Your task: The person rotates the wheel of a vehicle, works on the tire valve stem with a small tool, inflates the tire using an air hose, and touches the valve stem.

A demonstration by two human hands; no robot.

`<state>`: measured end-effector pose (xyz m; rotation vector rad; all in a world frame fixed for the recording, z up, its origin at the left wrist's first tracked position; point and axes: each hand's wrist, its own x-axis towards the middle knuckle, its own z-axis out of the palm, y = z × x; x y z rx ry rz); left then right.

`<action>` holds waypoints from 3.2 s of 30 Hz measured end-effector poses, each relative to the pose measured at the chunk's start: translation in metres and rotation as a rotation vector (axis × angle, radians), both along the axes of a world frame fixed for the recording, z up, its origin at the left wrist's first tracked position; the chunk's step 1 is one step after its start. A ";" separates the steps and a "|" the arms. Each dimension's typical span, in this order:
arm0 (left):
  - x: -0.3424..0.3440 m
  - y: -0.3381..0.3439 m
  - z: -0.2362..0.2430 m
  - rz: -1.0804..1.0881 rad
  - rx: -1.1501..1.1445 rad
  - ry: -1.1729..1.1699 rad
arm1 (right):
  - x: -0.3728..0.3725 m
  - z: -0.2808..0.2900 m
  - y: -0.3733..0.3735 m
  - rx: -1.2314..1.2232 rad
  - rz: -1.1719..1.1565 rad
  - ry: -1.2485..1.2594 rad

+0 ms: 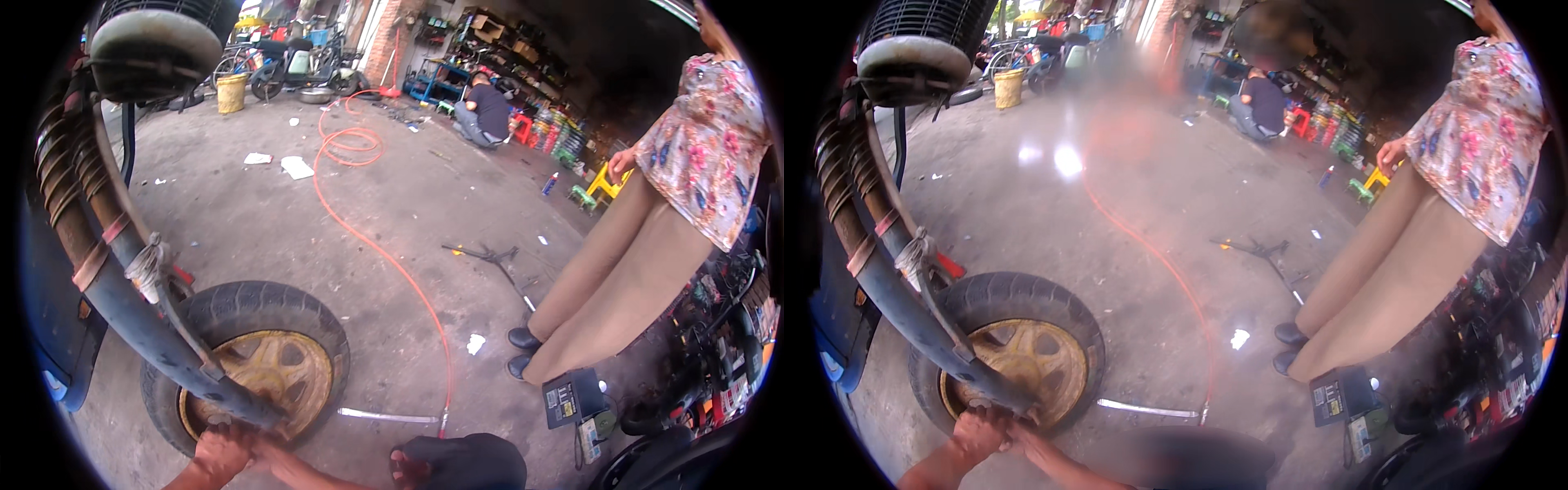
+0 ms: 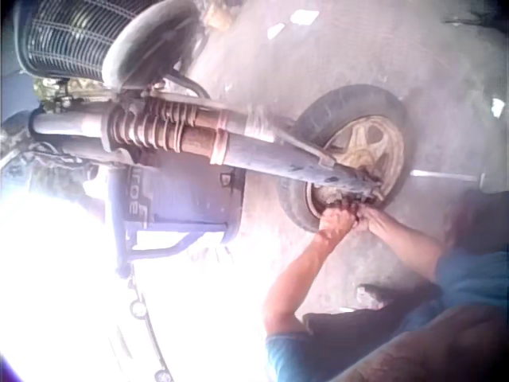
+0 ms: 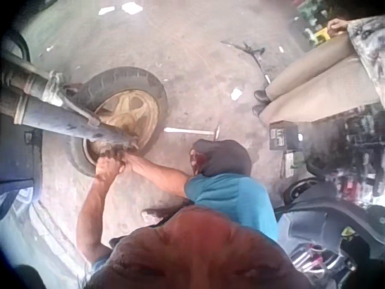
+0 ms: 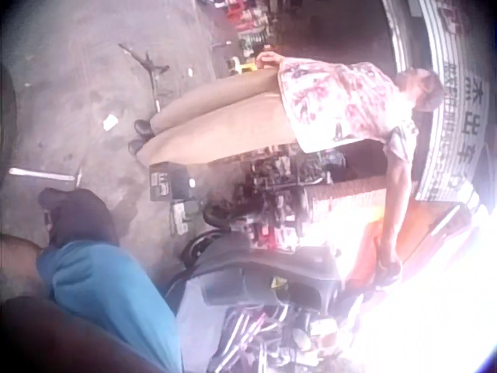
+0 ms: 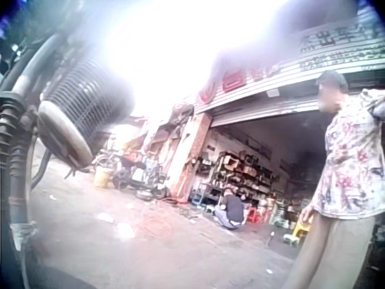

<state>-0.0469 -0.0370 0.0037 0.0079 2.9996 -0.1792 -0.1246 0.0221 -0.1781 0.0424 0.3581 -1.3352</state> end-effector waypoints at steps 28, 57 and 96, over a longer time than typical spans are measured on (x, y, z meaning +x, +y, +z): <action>0.023 -0.029 0.003 -0.303 -0.067 0.035 | 0.040 0.007 0.013 0.038 -0.086 -0.007; 0.025 -0.002 -0.017 0.140 0.128 0.400 | 0.001 0.056 0.018 0.217 -0.073 0.401; 0.112 -0.012 -0.036 0.011 0.352 0.765 | 0.027 0.096 0.045 0.390 -0.189 1.300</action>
